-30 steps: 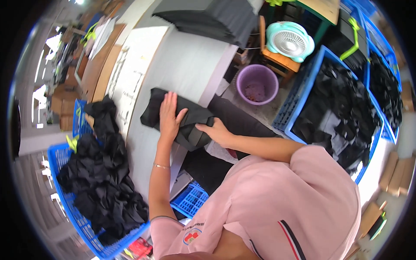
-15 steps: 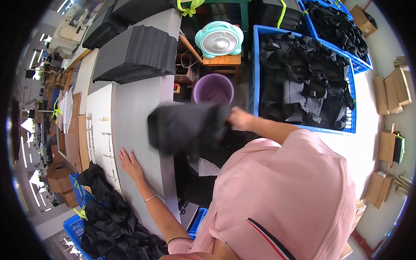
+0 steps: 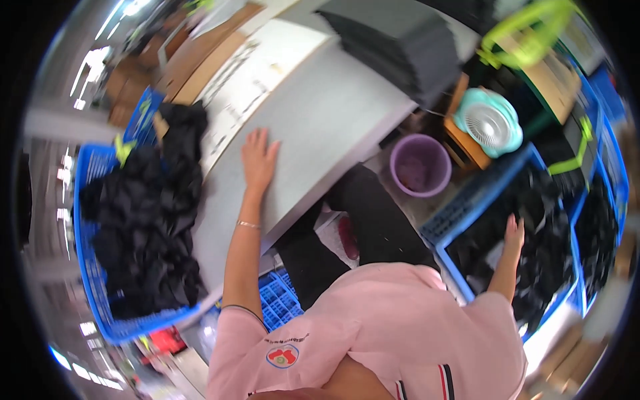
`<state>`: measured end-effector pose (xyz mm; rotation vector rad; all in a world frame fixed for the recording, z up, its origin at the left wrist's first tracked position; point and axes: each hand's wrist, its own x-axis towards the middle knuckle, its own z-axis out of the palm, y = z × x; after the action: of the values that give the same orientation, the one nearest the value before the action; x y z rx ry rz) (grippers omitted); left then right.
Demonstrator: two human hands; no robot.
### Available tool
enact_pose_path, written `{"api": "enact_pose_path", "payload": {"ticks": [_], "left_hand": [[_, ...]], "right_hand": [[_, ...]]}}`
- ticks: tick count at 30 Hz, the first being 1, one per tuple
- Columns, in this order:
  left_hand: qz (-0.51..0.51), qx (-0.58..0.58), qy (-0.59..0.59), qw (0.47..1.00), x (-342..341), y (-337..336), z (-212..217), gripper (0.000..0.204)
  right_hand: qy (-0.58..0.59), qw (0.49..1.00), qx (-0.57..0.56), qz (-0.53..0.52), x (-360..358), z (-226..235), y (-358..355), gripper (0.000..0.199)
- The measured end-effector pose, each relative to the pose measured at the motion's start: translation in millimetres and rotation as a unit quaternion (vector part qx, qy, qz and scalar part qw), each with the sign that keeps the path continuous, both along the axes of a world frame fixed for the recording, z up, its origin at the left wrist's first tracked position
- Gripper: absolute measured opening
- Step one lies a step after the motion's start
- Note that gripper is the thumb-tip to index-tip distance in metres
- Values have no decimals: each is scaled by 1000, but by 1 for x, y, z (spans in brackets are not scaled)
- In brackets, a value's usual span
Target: The person is inspecting and sorting black fabric components at an industrial workstation.
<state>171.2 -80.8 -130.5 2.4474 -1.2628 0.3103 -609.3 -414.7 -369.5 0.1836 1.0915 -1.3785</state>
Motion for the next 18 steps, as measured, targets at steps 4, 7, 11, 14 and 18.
{"api": "enact_pose_path", "payload": {"ticks": [4,7,11,14,18], "left_hand": [[72,-52,11,996,18,11,7,54],[138,-70,-73,985,55,16,17,54],[241,-153,-180,941,117,21,35,50],[349,-249,-141,893,152,30,45,50],[388,-266,-84,878,169,56,54,39]], "right_hand": [[207,977,16,47,30,13,4,45],[258,963,41,69,73,53,26,38],[392,906,47,153,133,98,61,31],[399,891,-14,219,184,124,85,32],[376,845,-85,370,278,174,118,28]]}}
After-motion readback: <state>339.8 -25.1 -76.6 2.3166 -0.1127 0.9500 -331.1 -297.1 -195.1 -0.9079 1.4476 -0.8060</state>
